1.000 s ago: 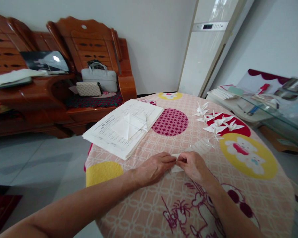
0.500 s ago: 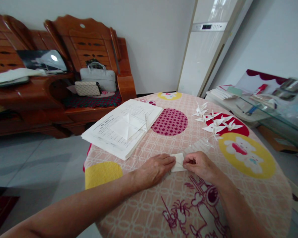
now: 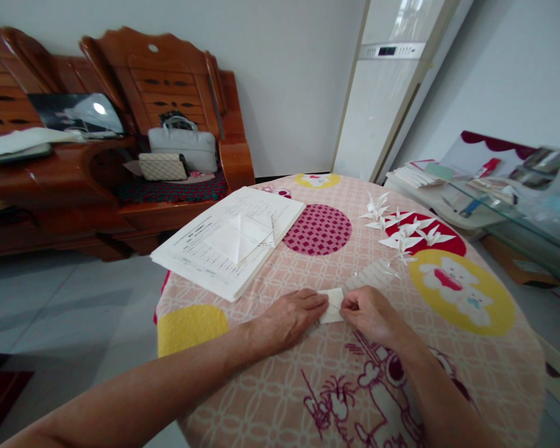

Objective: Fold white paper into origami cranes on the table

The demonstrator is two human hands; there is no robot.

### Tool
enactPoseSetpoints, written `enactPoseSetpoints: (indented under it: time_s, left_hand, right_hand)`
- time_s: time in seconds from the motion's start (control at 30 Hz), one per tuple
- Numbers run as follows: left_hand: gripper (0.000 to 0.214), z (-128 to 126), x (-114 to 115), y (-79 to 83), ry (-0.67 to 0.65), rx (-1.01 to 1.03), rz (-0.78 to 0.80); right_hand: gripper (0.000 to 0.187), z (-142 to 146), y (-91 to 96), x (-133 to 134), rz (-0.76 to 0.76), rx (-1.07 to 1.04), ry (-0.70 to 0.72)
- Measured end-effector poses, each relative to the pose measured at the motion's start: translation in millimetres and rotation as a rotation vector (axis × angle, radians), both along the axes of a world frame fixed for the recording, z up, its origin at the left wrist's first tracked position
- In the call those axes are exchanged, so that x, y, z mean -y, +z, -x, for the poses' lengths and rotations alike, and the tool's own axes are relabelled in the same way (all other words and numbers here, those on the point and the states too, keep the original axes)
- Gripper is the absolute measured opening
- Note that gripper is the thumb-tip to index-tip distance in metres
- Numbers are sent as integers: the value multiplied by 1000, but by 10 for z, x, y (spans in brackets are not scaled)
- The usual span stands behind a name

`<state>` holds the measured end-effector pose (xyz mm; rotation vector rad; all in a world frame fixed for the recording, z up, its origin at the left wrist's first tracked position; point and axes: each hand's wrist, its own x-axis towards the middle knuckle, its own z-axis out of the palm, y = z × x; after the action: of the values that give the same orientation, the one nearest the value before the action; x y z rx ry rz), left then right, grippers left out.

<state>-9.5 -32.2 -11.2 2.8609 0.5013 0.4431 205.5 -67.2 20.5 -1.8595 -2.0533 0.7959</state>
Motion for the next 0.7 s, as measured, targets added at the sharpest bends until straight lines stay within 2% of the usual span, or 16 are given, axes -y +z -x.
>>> enactPoseSetpoints:
  time_s: [0.37, 0.5, 0.7]
  left_hand:
    - [39, 11, 0, 28, -23, -25, -37]
    - [47, 35, -2, 73, -53, -80, -92]
    - [45, 49, 27, 86, -71, -100, -170]
  right_hand:
    - [13, 63, -17, -20, -15, 112, -47]
    - [13, 63, -3, -28, 0, 113, -50]
    - [13, 42, -16, -31, 21, 87, -50]
